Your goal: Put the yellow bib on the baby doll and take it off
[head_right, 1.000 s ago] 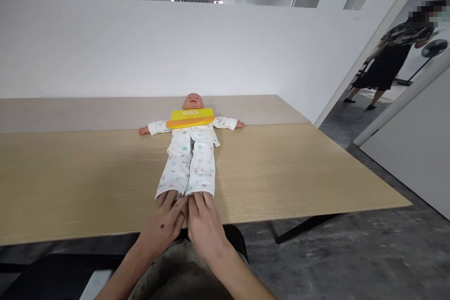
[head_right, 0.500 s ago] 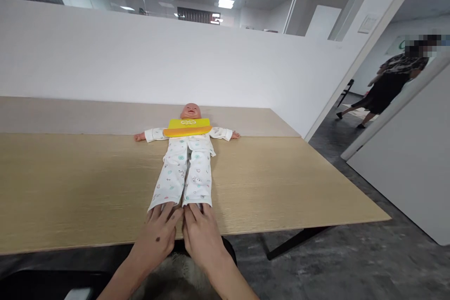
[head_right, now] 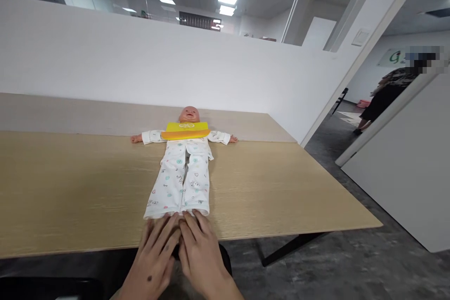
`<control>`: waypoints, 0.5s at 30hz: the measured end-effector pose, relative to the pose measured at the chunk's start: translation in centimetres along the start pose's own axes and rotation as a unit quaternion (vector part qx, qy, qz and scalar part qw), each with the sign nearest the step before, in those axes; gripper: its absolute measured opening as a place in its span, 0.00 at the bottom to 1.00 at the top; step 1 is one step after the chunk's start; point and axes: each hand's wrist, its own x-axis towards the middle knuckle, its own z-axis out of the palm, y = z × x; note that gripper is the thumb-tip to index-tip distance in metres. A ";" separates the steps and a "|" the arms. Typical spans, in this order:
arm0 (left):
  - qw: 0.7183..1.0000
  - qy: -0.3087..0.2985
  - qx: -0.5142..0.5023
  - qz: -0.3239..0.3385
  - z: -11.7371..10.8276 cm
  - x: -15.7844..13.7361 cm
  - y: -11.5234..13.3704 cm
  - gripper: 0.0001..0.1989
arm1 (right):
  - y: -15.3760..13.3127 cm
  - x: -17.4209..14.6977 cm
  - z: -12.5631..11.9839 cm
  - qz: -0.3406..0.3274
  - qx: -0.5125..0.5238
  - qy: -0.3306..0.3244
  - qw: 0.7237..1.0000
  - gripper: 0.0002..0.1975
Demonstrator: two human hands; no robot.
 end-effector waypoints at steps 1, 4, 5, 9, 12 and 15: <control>1.000 -0.002 -0.018 0.004 -0.3 -0.3 0.2 0.30 | 0.0 -0.3 -0.1 -0.008 0.016 0.007 1.000 0.22; 0.994 0.021 -0.103 -0.007 -1.3 -1.0 0.2 0.26 | 0.2 -0.9 -0.5 -0.029 0.096 0.043 0.994 0.20; 0.990 0.033 -0.135 -0.021 -1.6 -1.1 -0.2 0.23 | 0.4 -1.1 -0.8 -0.025 0.128 0.060 0.990 0.19; 0.964 0.087 -0.217 -0.129 -1.9 0.3 -4.0 0.14 | 3.8 -0.1 -2.6 0.065 0.219 0.080 0.970 0.12; 0.936 0.062 -0.235 -0.254 -0.6 3.6 -9.0 0.07 | 9.2 3.0 -4.0 0.184 0.270 0.039 0.944 0.11; 0.887 0.004 -0.232 -0.399 2.1 7.5 -14.5 0.07 | 15.6 7.6 -4.3 0.289 0.276 0.050 0.915 0.09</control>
